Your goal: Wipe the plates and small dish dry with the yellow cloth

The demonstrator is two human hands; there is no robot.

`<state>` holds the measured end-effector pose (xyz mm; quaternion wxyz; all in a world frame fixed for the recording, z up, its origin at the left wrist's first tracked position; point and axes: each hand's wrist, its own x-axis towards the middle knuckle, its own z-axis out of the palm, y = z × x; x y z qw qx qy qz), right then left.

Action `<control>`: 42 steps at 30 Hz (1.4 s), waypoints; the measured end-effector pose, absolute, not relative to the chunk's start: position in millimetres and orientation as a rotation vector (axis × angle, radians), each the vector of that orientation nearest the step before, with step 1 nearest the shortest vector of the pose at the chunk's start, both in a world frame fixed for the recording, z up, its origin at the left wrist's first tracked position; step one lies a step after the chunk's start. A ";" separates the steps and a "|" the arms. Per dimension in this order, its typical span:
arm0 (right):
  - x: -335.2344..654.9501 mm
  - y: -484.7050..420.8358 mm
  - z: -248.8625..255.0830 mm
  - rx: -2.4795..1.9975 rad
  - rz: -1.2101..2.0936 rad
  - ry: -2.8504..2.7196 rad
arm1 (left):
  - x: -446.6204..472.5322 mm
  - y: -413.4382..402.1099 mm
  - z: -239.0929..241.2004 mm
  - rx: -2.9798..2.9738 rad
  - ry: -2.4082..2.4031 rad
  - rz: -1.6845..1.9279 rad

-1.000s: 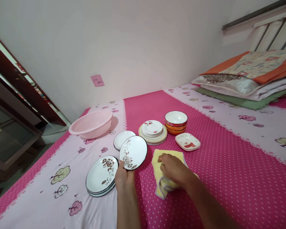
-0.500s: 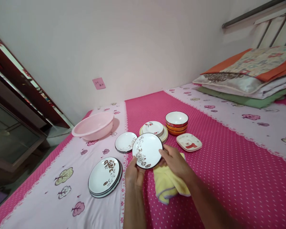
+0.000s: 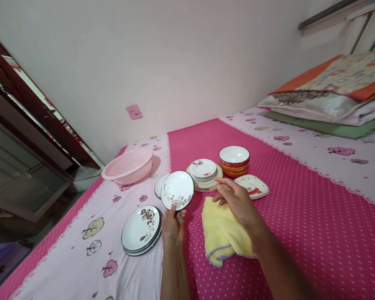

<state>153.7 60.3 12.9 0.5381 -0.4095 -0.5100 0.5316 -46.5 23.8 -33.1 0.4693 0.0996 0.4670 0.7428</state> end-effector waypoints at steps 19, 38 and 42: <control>152.3 57.2 34.5 -0.818 1.261 -1.292 | -66.4 85.9 -44.9 -0.027 1.235 1.912; 157.8 60.8 37.0 -0.832 1.249 -1.251 | -80.7 103.3 -50.8 -0.128 1.185 1.755; 157.0 60.5 33.8 -0.865 1.235 -1.253 | -78.4 102.9 -51.8 -0.139 1.167 1.707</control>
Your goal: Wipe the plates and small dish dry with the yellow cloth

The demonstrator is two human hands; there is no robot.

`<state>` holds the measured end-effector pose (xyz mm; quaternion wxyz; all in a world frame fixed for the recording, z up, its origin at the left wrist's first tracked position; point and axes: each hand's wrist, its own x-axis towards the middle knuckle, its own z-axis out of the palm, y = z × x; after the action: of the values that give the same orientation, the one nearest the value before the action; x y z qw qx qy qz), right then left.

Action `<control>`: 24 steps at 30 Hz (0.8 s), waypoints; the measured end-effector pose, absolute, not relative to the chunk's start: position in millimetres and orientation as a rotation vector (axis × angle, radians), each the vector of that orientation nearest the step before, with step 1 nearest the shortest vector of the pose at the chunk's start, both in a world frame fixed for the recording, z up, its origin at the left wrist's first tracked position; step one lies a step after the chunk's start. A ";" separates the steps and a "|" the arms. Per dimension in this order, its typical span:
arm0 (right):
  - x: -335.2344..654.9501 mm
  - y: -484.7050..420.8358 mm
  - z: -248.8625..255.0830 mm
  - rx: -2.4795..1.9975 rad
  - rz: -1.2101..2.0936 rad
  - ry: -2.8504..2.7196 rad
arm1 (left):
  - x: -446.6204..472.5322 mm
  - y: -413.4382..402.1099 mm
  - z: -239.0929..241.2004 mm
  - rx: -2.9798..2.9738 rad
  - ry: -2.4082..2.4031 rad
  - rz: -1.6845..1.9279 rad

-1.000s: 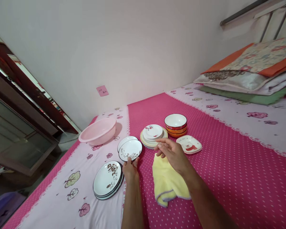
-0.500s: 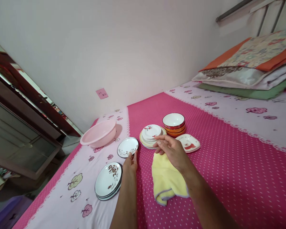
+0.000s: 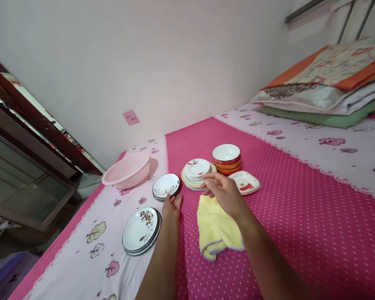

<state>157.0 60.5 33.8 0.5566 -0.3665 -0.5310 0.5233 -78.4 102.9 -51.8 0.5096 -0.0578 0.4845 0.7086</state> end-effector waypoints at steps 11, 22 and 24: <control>152.1 60.5 29.3 -0.892 1.224 -1.308 | -84.0 105.1 -48.5 -0.153 1.187 1.605; 141.0 55.5 25.1 -0.900 1.260 -1.385 | -55.6 39.7 -41.0 0.239 1.274 1.509; 140.1 56.1 23.1 -0.907 1.245 -1.415 | -53.5 -3.4 -45.4 0.350 1.282 1.466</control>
<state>140.1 56.1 23.1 0.5012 -0.3754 -0.5852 0.5151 -53.5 -3.4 -45.4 0.5494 0.1476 0.5414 0.6191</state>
